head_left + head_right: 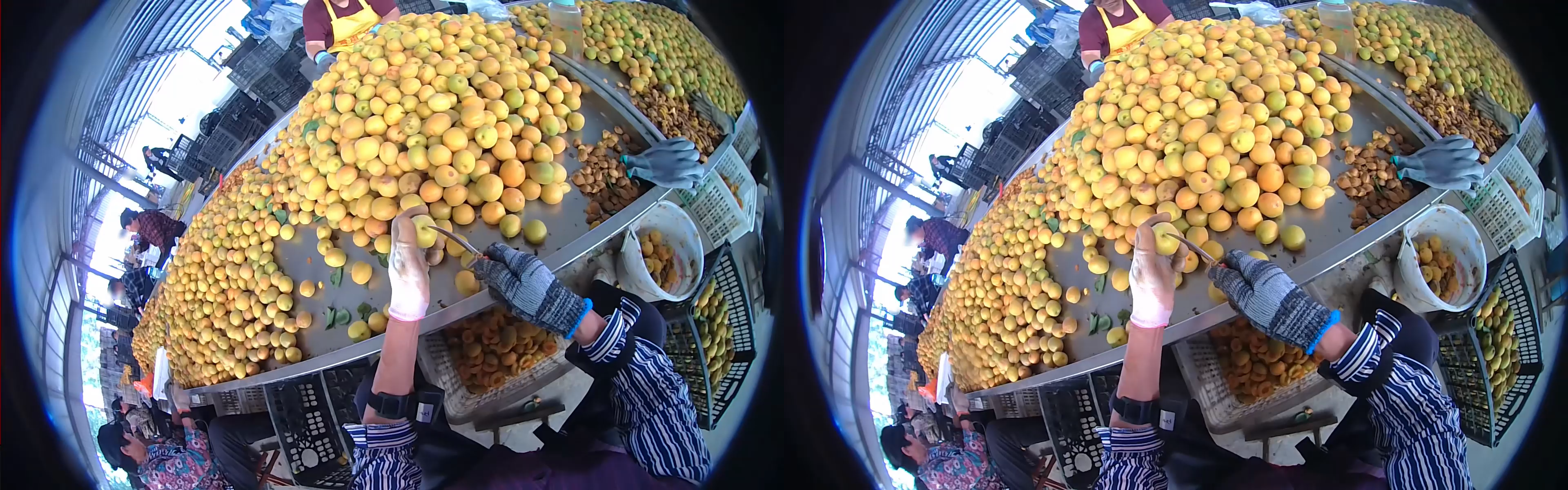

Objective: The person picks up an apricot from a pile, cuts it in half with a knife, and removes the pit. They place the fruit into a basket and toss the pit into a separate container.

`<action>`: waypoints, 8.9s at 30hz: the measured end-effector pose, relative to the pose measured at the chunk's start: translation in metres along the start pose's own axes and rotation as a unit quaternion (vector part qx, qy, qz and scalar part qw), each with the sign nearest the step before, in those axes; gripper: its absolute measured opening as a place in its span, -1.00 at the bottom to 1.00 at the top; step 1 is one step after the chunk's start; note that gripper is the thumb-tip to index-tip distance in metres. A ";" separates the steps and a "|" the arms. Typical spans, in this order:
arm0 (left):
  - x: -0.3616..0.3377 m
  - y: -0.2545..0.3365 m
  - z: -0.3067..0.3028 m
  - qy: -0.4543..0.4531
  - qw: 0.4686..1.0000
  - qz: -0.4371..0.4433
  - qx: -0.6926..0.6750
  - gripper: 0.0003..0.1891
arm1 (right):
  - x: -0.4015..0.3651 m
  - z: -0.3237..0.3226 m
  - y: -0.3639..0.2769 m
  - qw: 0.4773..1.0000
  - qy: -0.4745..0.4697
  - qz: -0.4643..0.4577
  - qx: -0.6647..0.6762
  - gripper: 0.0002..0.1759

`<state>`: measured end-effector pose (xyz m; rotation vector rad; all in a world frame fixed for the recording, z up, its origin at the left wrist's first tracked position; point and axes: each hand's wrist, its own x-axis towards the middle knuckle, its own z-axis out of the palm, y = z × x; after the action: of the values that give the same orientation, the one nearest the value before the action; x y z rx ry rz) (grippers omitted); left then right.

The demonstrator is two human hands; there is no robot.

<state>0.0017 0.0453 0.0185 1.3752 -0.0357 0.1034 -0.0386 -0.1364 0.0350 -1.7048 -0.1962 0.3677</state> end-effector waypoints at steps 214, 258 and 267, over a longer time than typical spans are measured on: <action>-0.025 0.045 0.048 -0.280 0.927 -0.199 -0.150 -0.39 | 0.014 -0.030 -0.097 0.891 0.188 -0.230 0.344 -0.69; -0.040 0.004 0.108 -0.228 0.952 -0.204 0.005 -0.72 | 0.041 -0.074 -0.015 0.940 0.008 -0.229 0.251 -0.70; -0.047 -0.016 0.116 -0.265 0.939 -0.094 0.198 -0.83 | 0.040 -0.080 0.001 0.807 -0.130 0.046 0.575 -0.75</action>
<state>-0.0397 -0.0739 0.0218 1.7677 -0.3490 -0.4464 0.0271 -0.1974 0.0391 -0.4475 -0.0524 0.6276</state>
